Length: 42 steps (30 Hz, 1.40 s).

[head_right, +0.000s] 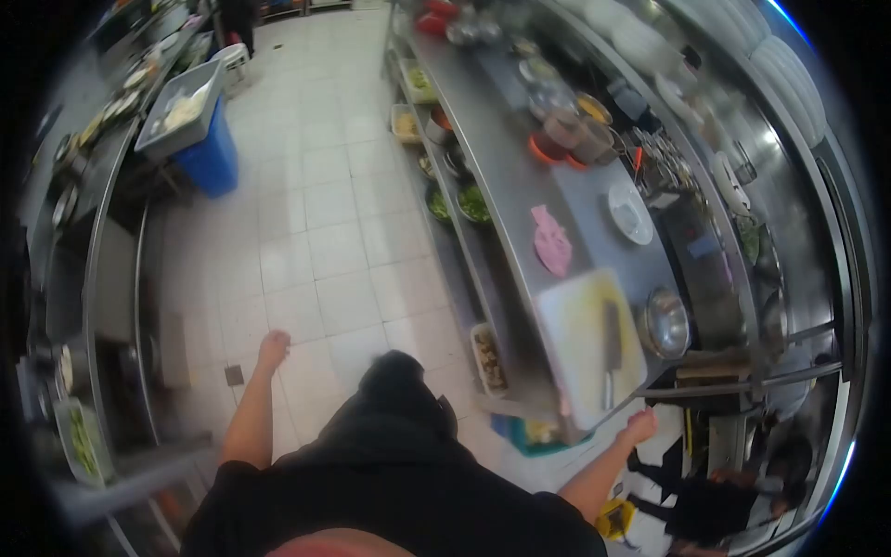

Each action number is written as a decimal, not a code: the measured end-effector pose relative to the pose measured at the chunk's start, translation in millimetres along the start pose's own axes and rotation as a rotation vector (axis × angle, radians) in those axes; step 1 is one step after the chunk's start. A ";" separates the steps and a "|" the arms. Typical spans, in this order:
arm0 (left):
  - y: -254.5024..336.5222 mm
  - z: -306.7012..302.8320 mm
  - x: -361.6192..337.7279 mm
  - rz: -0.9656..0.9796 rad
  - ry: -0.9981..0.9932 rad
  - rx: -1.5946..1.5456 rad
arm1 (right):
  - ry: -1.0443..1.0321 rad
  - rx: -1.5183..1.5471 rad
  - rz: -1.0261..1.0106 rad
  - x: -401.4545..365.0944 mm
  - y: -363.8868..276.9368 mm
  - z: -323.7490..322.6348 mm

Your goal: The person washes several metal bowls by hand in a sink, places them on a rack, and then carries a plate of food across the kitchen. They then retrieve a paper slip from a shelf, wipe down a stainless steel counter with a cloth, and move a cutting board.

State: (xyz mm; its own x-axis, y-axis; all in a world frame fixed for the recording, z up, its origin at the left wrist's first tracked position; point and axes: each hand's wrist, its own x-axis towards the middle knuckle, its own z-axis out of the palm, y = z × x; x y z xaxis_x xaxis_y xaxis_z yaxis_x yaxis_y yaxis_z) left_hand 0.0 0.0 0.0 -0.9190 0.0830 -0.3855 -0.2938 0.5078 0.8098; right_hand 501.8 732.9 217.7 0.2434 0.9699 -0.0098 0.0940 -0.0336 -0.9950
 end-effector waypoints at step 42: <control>-301.6 -901.4 393.8 -1.035 1.368 -0.780 | -3.340 -0.136 0.162 -2156.5 -9.9 746.1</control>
State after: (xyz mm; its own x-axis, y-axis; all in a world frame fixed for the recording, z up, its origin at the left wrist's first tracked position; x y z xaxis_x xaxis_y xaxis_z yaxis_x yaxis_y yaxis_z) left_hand -510.2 -893.4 2.6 0.2433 -0.8088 -0.5353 -0.4714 -0.5810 0.6635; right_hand -744.2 -1178.4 174.5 -0.0303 -0.9987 -0.0399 0.1998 0.0331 -0.9793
